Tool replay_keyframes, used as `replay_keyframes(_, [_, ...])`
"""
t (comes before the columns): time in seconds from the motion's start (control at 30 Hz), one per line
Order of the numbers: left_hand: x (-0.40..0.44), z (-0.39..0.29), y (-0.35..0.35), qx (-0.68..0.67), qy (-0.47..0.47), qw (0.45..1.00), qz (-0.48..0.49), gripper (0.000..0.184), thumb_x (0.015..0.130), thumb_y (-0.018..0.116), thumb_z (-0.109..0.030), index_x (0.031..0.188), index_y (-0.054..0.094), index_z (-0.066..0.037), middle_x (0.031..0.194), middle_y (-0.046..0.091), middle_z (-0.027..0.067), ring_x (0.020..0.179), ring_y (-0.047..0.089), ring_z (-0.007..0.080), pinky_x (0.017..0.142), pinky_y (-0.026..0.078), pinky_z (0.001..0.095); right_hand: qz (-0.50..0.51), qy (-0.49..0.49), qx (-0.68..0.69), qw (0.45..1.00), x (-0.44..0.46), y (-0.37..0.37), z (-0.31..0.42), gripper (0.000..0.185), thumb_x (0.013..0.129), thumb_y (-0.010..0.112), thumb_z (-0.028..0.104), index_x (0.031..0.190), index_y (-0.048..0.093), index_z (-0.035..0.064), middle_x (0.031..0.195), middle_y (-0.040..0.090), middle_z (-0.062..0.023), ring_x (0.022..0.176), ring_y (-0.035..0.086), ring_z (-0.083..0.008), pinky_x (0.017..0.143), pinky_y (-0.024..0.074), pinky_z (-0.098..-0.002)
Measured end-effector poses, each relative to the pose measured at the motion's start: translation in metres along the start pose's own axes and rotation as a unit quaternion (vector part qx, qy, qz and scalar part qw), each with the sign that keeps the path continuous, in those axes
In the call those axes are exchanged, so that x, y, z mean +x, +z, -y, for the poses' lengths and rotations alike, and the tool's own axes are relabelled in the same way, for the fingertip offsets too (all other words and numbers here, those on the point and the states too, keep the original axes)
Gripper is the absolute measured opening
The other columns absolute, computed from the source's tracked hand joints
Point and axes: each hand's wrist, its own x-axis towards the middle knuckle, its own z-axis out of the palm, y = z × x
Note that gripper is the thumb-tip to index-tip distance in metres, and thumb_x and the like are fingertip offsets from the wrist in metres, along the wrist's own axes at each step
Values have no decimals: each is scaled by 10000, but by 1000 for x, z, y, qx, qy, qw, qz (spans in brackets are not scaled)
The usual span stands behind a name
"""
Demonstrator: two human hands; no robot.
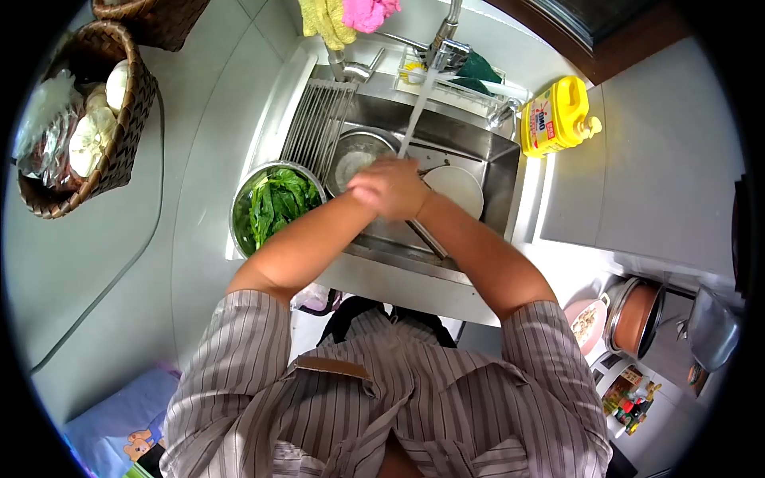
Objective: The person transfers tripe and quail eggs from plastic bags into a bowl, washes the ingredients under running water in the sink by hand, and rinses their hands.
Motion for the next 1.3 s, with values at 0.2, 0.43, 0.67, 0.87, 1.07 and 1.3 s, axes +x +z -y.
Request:
replay_keyframes(0.2, [30, -9, -25, -2, 61, 996, -61, 777, 913, 410, -662, 1355, 442, -24, 1285, 533, 136, 1132, 528, 245, 991, 401, 406, -308, 33, 35, 950, 1, 33, 11, 160, 845, 521, 101, 848, 679, 77, 1052, 635, -106, 1068, 568, -298, 928, 440, -434])
replay_keyframes(0.43, [18, 19, 19, 31, 24, 993, -111, 841, 919, 378, -669, 1426, 364, 2, 1373, 445, 134, 1197, 449, 242, 1035, 329, 407, -245, 299, 486, 784, 0, 60, -20, 468, 1012, 341, 345, 1361, 422, 44, 1373, 463, -68, 1290, 405, -229, 1090, 295, -374])
replay_keyframes(0.67, [23, -3, 24, 125, 148, 980, -50, 672, 1001, 296, -534, 1454, 321, -39, 1486, 315, 129, 1378, 257, 281, 1133, 172, 384, -216, 371, 573, 698, 6, 25, -29, 631, 1016, 310, 493, 1487, 275, 74, 1534, 261, -86, 1403, 250, -221, 1133, 221, -356])
replay_keyframes(0.87, [23, 28, 30, 124, 45, 968, -215, 675, 982, 321, -594, 1433, 426, -102, 1428, 465, 111, 1332, 373, 260, 1085, 281, 357, -149, 408, 551, 712, 23, 16, -15, 651, 1010, 350, 499, 1509, 259, 91, 1581, 180, -94, 1449, 174, -224, 1153, 178, -354])
replay_keyframes(1.07, [89, 36, -68, -190, 67, 954, -224, 530, 968, 452, -502, 1164, 585, -27, 1016, 643, 113, 968, 614, 238, 844, 489, 369, -189, 349, 569, 720, 5, 51, -18, 552, 942, 580, 228, 1399, 385, -11, 1377, 447, -123, 1286, 411, -222, 1071, 315, -345])
replay_keyframes(1.3, [30, 20, 0, -262, 6, 960, 94, 467, 944, 447, -456, 1044, 639, -42, 1069, 642, 164, 1051, 599, 311, 890, 492, 423, -267, 309, 533, 741, 40, 11, -21, 228, 859, 584, 89, 1081, 633, 76, 741, 608, 9, 599, 541, -163, 629, 444, -315])
